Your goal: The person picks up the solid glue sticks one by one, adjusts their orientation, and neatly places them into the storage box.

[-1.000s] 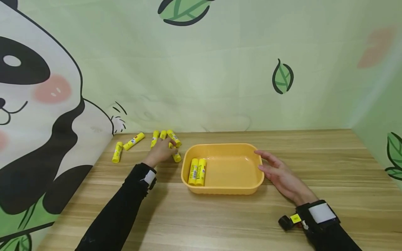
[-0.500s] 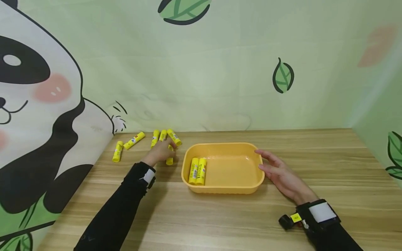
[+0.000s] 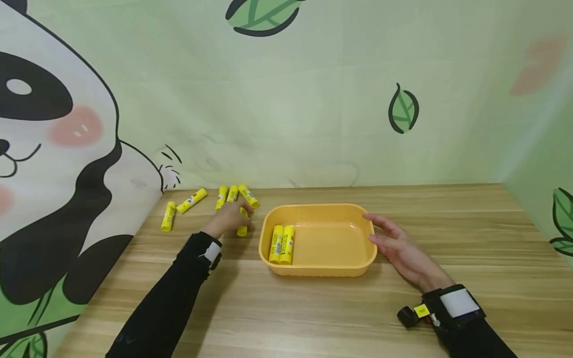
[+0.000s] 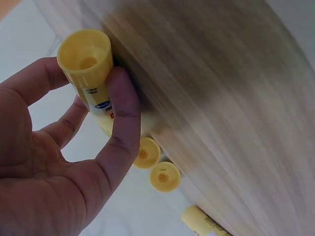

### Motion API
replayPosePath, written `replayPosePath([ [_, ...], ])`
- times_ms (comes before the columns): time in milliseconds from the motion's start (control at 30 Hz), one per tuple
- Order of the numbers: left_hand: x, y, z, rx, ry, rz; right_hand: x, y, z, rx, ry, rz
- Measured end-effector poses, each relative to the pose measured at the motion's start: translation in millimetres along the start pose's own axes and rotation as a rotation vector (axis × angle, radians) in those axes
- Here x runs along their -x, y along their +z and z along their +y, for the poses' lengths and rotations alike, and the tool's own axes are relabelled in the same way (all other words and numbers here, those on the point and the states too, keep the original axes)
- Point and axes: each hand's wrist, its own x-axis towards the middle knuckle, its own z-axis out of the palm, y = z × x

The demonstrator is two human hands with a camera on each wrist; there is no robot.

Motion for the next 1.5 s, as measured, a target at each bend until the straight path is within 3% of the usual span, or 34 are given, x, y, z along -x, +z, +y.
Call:
replayPosePath([
  [600,0.2,4.4,-9.3,0.007,0.001,0.078,-0.7,-0.3,0.6,-0.005,0.015,0.004],
  [1033,0.9,3.8,-9.1,0.027,-0.011,0.068,-0.1,-0.3,0.5,0.001,0.014,-0.003],
  [1500,4.7,1.2,-6.8,0.135,-0.016,0.044,-0.6,-1.4,-1.1,-0.001,0.009,-0.005],
])
